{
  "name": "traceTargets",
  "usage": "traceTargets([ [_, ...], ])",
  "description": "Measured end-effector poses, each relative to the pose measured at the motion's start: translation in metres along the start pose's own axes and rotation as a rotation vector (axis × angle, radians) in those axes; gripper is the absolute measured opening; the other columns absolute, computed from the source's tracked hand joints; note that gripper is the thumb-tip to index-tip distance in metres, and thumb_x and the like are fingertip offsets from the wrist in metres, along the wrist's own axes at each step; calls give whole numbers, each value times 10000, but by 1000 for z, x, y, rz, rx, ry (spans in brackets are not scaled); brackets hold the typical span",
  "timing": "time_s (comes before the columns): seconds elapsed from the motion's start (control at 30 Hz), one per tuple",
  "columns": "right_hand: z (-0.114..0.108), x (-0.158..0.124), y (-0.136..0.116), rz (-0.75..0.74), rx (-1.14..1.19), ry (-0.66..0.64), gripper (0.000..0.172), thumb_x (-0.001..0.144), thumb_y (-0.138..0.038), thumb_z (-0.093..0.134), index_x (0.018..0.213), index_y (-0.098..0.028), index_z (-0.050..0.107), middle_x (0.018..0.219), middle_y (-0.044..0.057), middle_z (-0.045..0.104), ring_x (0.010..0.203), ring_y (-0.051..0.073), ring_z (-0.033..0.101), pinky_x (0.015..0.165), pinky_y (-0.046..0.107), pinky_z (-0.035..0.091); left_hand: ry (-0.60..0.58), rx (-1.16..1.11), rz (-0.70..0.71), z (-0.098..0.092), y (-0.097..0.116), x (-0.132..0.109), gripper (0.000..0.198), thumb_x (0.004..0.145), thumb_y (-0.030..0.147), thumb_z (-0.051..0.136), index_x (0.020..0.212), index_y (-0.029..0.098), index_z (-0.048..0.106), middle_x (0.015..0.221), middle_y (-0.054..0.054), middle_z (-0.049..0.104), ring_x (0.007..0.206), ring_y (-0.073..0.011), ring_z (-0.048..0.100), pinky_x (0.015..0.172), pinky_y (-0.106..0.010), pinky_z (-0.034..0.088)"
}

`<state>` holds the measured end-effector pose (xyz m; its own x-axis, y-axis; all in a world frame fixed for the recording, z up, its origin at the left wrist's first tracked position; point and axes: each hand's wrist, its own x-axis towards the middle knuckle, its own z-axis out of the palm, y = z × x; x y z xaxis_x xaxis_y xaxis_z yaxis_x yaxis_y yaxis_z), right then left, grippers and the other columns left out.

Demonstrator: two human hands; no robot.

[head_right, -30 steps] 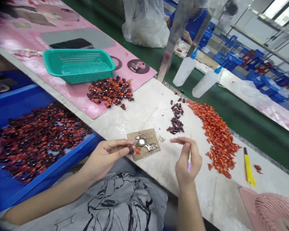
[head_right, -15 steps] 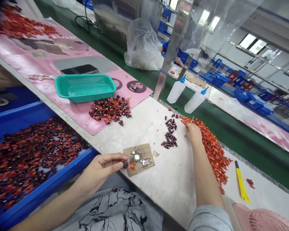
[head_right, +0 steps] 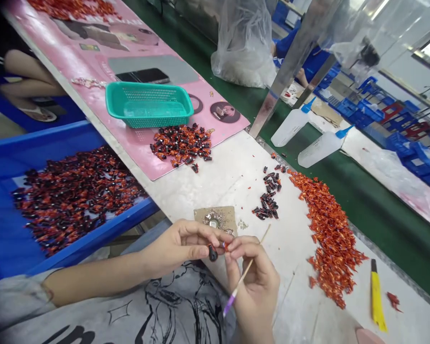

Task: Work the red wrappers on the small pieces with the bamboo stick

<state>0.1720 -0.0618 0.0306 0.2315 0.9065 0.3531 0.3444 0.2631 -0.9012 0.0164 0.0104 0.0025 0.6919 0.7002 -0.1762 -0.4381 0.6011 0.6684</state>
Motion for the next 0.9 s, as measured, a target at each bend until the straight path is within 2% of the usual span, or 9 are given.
traceTargets([
  [0.13, 28, -7, 14, -92, -54, 213, 143, 859, -102, 704, 936, -220, 683, 887, 36, 692, 865, 172, 688, 730, 304, 588, 115, -42, 28, -1, -2, -3, 303, 623, 361, 939, 794, 162, 787, 1066, -126, 803, 1040, -245, 750, 1018, -374, 547],
  [0.23, 35, -12, 25, -169, -153, 256, 250, 855, -65, 703, 1039, -232, 719, 949, 44, 719, 902, 178, 693, 776, 322, 587, 164, -36, 49, -5, -2, -8, 267, 637, 318, 931, 798, 160, 790, 1061, -114, 806, 1020, -237, 754, 996, -367, 563],
  [0.3, 37, -15, 28, -166, -171, 280, 283, 860, -61, 698, 1082, -236, 719, 971, 44, 724, 916, 180, 695, 791, 325, 585, 177, -17, 53, -6, -3, -12, 250, 642, 302, 926, 807, 165, 797, 1005, -96, 814, 968, -224, 762, 961, -350, 580],
  [0.43, 37, -17, 28, -196, -205, 259, 282, 880, -51, 670, 1085, -240, 715, 1012, 42, 728, 981, 182, 695, 864, 344, 576, 185, 0, 51, -6, -4, -18, 259, 635, 312, 931, 825, 183, 811, 881, -56, 818, 841, -184, 765, 864, -302, 607],
  [0.53, 32, -16, 27, -243, -231, 176, 304, 886, -27, 651, 1081, -249, 719, 1012, 27, 738, 979, 160, 702, 871, 315, 580, 177, 11, 48, -5, -3, -20, 263, 634, 318, 933, 824, 183, 813, 885, -59, 817, 818, -174, 760, 841, -294, 611],
  [0.67, 26, -19, 23, -227, -151, 74, 342, 883, -39, 665, 1138, -262, 711, 1062, 34, 745, 1036, 170, 704, 883, 322, 600, 154, 19, 57, -4, 0, -22, 251, 648, 324, 926, 819, 179, 814, 902, -71, 815, 819, -180, 755, 837, -305, 610],
  [0.77, 25, -25, 17, -164, -44, 104, 322, 866, -51, 693, 1110, -260, 715, 1023, 43, 748, 1007, 189, 713, 842, 344, 620, 102, 45, 103, -1, 2, -25, 198, 685, 321, 908, 817, 199, 824, 895, -62, 808, 840, -173, 748, 837, -285, 604],
  [0.9, 26, -35, 7, -125, 23, 186, 311, 847, -30, 709, 1086, -229, 712, 1020, 57, 741, 975, 199, 714, 831, 372, 627, 83, 173, 298, 0, 3, -29, 117, 734, 286, 877, 815, 212, 835, 858, -61, 768, 823, -152, 715, 766, -237, 592],
])
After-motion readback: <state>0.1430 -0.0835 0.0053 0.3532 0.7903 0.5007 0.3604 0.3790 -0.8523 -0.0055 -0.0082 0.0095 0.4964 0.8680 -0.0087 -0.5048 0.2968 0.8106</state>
